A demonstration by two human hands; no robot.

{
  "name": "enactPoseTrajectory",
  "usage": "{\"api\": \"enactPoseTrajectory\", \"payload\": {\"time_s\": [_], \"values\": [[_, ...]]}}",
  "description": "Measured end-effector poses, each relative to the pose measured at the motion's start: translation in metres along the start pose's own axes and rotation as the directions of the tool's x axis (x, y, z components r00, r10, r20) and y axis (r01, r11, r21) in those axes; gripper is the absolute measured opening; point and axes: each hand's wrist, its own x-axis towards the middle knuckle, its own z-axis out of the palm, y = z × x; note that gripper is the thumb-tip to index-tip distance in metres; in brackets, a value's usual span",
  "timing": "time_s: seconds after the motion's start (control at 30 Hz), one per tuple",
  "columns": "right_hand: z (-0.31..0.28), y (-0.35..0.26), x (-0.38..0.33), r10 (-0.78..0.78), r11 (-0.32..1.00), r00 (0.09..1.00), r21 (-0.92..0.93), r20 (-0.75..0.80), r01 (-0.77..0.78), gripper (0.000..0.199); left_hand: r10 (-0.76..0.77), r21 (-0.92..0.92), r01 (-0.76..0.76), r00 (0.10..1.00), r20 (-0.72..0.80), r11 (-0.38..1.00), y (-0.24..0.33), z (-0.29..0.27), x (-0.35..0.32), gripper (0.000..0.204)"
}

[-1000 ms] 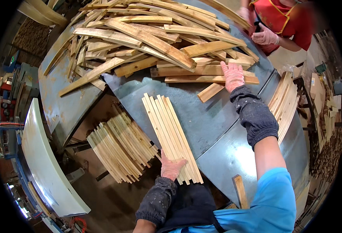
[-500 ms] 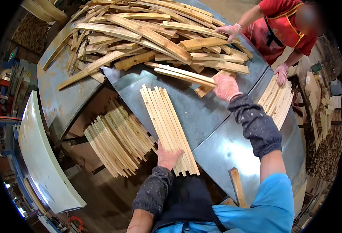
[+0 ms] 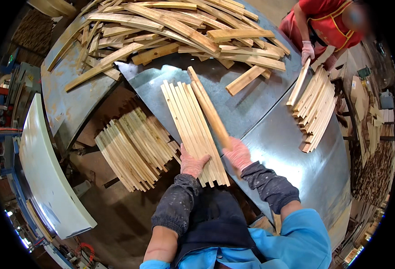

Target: The person repeatedly picks up bundles of thin wooden strips from a metal table and places them onto a conveyor belt. The person aligns the strips into neat stacks before moving them. A coworker is visible in the background also handling wooden strips.

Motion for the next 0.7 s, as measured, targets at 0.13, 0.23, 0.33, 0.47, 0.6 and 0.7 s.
{"api": "enactPoseTrajectory", "payload": {"time_s": [0.13,0.23,0.33,0.47,0.6,0.7], "values": [[0.038,0.019,-0.008,0.029,0.998,0.999,-0.057,0.031,-0.028,0.073,0.071,-0.038,-0.072,0.997,-0.043,0.997,-0.007,0.004,0.005,0.141],[0.001,0.007,0.041,0.037,0.998,0.994,0.041,0.107,-0.042,0.077,0.097,-0.066,-0.102,0.992,-0.074,0.993,-0.021,0.009,0.011,0.137],[-0.032,-0.005,0.127,0.285,0.611,0.954,0.785,-0.098,-0.102,0.055,0.108,-0.196,-0.118,0.992,-0.060,0.974,-0.012,0.011,0.010,0.126],[-0.075,-0.001,0.221,0.418,0.051,0.906,0.997,-0.068,0.051,0.038,0.128,-0.180,-0.136,0.990,-0.057,0.974,0.011,0.011,0.000,0.111],[-0.061,-0.007,0.202,0.317,0.083,0.944,0.994,-0.089,0.066,0.035,0.150,-0.209,-0.157,0.987,-0.048,0.965,-0.010,0.011,0.009,0.110],[-0.022,0.007,0.121,0.202,0.032,0.977,0.998,-0.065,0.060,0.033,0.035,-0.193,-0.044,0.998,-0.051,0.980,0.005,0.008,-0.001,0.112]]}}
